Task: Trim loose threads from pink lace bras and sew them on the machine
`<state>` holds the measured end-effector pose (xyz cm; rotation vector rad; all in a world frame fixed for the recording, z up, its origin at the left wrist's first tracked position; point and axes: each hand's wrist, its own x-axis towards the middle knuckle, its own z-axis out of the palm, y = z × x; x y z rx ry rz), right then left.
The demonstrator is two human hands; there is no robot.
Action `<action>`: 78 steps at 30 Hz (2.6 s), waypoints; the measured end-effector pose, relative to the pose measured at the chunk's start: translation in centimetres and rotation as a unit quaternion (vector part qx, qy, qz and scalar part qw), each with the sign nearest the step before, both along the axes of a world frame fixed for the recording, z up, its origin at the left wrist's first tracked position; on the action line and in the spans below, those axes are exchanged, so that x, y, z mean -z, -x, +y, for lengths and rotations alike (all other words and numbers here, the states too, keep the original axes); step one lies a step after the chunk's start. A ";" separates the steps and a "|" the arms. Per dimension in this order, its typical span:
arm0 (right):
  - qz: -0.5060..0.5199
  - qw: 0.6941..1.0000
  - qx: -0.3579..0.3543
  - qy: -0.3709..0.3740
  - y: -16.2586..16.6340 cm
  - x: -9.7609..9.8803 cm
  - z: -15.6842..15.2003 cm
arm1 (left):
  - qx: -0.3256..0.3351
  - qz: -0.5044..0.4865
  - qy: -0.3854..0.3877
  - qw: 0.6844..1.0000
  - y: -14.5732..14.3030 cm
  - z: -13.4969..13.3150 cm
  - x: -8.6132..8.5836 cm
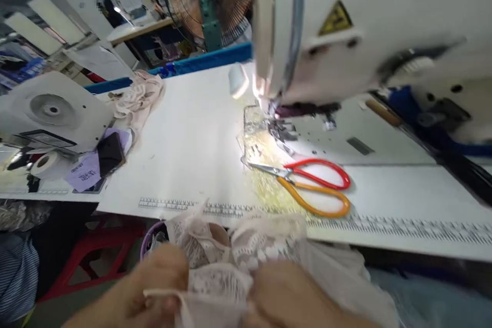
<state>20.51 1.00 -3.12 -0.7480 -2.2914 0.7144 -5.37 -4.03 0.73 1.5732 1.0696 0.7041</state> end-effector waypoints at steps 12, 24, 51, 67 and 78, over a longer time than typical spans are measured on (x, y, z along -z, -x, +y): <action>-0.015 1.000 -0.021 0.013 -0.8 -1.5 -1.3 | -0.037 0.114 -0.257 0.959 -1.9 4.6 -3.2; 0.149 0.982 0.003 0.119 0.4 -2.0 -0.6 | -0.081 0.041 -0.221 0.971 -0.8 2.9 -2.7; 0.087 0.994 0.033 0.063 0.6 -1.8 -1.1 | 0.024 -0.024 -0.284 0.958 1.0 3.0 -3.6; 0.104 0.991 -0.029 0.077 0.0 -2.7 -1.4 | -0.046 -0.007 -0.215 0.975 -0.5 3.3 -4.3; 0.100 0.994 -0.022 0.030 -0.2 -1.9 -1.6 | -0.123 0.003 -0.237 0.964 -2.1 2.5 -4.8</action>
